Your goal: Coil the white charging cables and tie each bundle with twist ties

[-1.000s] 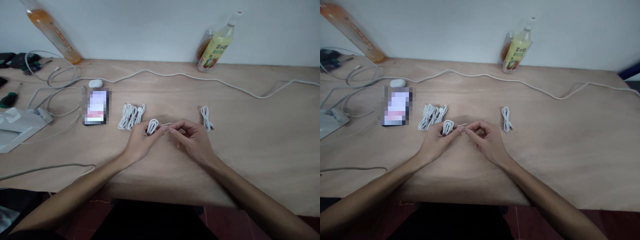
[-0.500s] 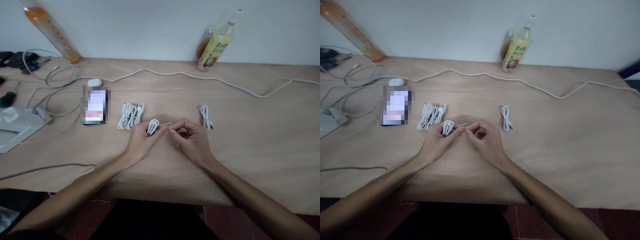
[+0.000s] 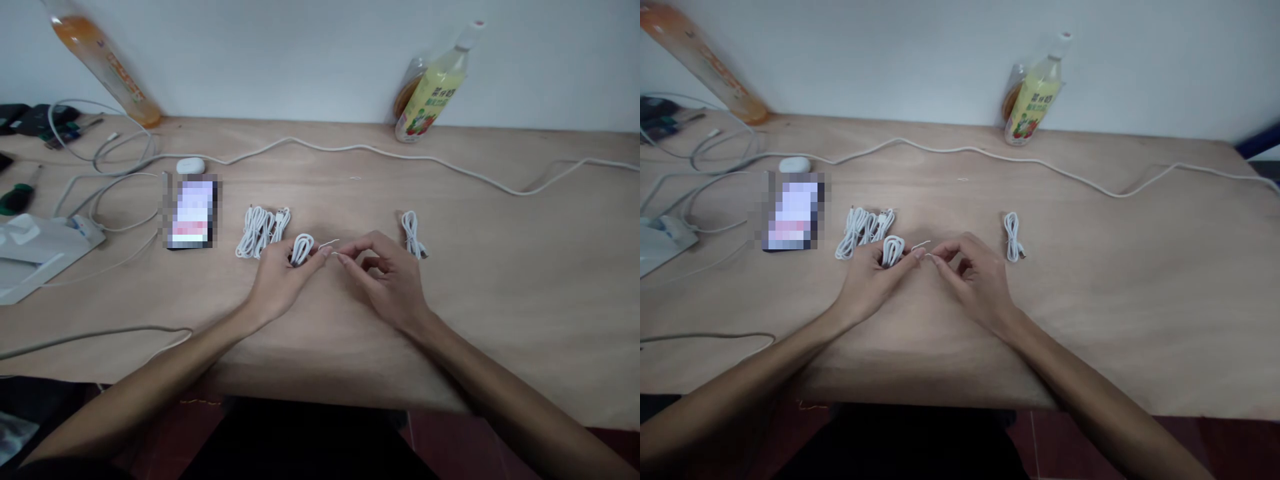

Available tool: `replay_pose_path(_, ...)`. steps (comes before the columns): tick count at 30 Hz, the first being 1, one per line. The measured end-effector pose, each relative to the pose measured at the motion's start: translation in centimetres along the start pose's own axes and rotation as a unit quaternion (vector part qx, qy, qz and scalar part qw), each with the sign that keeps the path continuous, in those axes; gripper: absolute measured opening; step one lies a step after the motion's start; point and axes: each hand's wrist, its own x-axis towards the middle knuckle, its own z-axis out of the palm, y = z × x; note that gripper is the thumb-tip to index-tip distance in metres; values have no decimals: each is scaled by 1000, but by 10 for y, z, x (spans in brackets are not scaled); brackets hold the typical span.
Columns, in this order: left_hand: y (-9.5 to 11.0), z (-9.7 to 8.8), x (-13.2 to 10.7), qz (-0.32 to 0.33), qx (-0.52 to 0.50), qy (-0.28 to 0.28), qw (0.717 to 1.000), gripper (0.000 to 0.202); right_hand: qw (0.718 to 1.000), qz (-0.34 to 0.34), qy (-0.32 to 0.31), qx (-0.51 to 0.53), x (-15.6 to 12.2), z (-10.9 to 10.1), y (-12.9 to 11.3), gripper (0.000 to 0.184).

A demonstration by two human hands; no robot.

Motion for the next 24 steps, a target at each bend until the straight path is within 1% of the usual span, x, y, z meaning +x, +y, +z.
replay_pose_path(3,-1,1,0,-7,-1,-5,1000,29,1000,-7,-2,-5,0,0,2,8)
replay_pose_path(8,-2,2,-1,-8,-35,-14,999,23,1000,-18,8,1,-2,3,2,9)
replay_pose_path(14,0,2,-2,-4,-20,-12,1000,23,1000,-10,26,14,-3,4,1,9)
replay_pose_path(16,0,2,-3,-2,-19,-12,1000,23,999,5,27,26,-3,5,0,9)
replay_pose_path(20,-1,2,-3,6,-10,-17,1000,23,996,59,16,68,-3,5,0,9)
replay_pose_path(24,-3,2,-2,10,-6,-20,1000,24,983,123,-9,136,0,4,2,15)
